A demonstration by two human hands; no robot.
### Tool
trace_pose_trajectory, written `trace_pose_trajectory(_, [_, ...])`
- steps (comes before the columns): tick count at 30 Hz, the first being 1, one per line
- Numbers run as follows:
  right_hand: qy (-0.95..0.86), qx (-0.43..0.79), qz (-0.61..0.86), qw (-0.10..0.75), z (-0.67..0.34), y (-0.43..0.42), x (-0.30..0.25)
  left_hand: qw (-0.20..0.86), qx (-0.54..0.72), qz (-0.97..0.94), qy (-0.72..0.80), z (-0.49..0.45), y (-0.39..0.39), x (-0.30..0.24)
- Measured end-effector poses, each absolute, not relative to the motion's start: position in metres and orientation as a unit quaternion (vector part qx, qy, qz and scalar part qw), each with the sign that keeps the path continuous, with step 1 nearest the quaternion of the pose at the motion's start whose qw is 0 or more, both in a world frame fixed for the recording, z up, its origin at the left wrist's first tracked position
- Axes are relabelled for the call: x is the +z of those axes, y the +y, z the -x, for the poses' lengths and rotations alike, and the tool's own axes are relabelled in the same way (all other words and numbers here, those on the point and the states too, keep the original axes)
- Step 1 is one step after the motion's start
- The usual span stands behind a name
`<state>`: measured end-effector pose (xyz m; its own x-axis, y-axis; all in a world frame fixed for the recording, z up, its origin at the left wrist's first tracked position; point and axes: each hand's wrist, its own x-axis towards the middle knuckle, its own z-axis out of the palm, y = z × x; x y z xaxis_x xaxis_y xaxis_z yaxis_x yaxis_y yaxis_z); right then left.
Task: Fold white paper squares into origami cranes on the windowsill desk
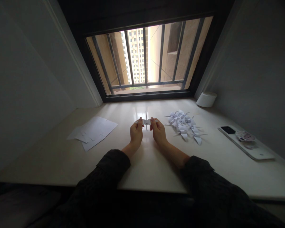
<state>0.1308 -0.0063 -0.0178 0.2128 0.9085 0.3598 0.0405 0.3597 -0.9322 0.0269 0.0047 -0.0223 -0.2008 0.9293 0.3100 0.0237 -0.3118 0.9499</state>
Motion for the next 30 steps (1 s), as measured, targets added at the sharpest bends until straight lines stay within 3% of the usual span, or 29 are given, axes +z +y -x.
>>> trace_pose_trajectory(13, [-0.519,0.359,0.437,0.641,-0.131,-0.001,-0.023,0.366,0.623,-0.512,0.464,-0.027,0.005,-0.023])
trace_pose_trajectory(22, [-0.508,0.418,0.425,0.622,-0.131,0.004,-0.027,0.295,0.595,-0.582,0.47,-0.028,-0.008,-0.01])
trace_pose_trajectory(30, [-0.531,0.398,0.42,0.619,-0.131,-0.002,-0.021,0.333,0.592,-0.566,0.468,-0.028,-0.007,-0.012])
